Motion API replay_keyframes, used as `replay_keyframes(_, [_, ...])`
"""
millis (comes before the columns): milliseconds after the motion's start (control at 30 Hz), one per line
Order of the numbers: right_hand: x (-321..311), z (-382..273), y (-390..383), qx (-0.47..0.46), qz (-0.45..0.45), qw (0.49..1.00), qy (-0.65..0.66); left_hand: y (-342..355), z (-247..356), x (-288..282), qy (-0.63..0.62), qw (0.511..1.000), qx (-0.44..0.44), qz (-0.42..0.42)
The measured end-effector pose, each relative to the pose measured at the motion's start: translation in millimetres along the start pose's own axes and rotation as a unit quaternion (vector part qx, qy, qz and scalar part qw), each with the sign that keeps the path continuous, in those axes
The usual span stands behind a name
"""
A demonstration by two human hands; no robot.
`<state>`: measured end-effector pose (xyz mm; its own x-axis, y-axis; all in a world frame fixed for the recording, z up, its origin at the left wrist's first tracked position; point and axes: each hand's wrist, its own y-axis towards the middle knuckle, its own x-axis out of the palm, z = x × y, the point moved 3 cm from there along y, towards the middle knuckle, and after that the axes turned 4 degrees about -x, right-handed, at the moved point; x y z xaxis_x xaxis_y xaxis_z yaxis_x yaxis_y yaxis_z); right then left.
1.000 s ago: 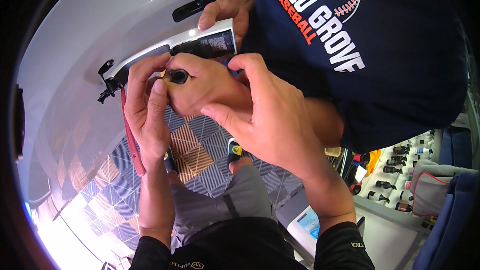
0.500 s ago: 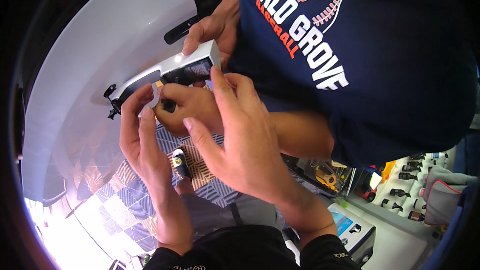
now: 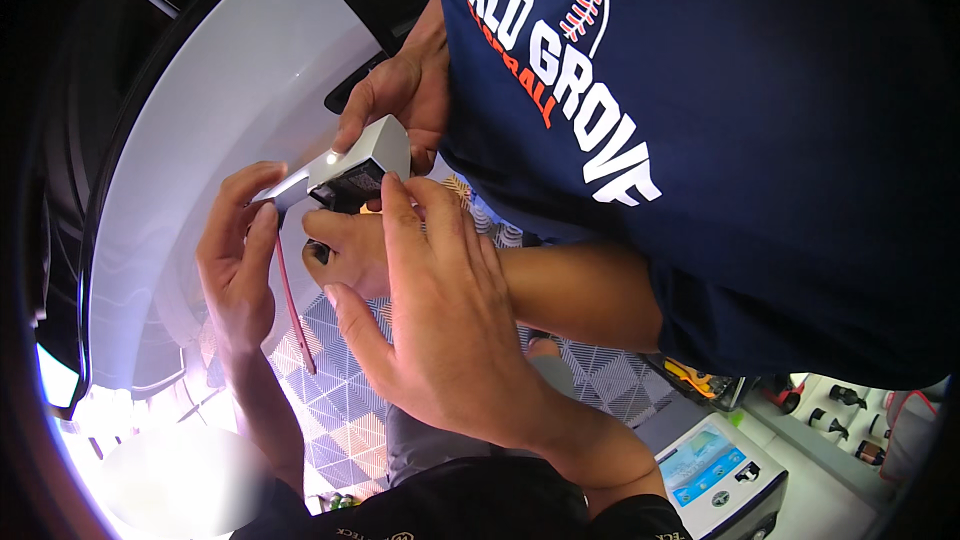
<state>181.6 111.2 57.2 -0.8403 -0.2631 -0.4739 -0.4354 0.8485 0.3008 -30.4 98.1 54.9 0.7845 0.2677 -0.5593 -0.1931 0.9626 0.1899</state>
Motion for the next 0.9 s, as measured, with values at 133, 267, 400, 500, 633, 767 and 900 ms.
replay_keyframes(133, [-4, 7, 3, 0.031, 0.013, 0.999, 0.041, 20, 7, 0, 0.011, 0.995, 0.071, -0.068])
replay_keyframes(267, [-8, 14, 8, 0.064, 0.018, 0.996, 0.060, 31, 23, 6, 0.020, 0.980, 0.130, -0.147])
replay_keyframes(400, [-6, 15, 9, 0.057, 0.017, 0.995, 0.075, 46, 39, 15, 0.077, 0.951, 0.227, -0.193])
replay_keyframes(500, [-5, 14, 5, 0.060, 0.027, 0.993, 0.094, 49, 48, 18, 0.173, 0.914, 0.299, -0.211])
replay_keyframes(633, [-1, 15, 0, 0.066, 0.049, 0.994, 0.077, 46, 55, 19, 0.297, 0.855, 0.356, -0.234])
replay_keyframes(767, [1, 16, 0, 0.068, 0.076, 0.992, 0.078, 47, 59, 26, 0.348, 0.822, 0.382, -0.240])
replay_keyframes(900, [-9, 4, -18, 0.002, 0.100, 0.983, 0.152, 44, 68, 34, 0.377, 0.819, 0.359, -0.240])
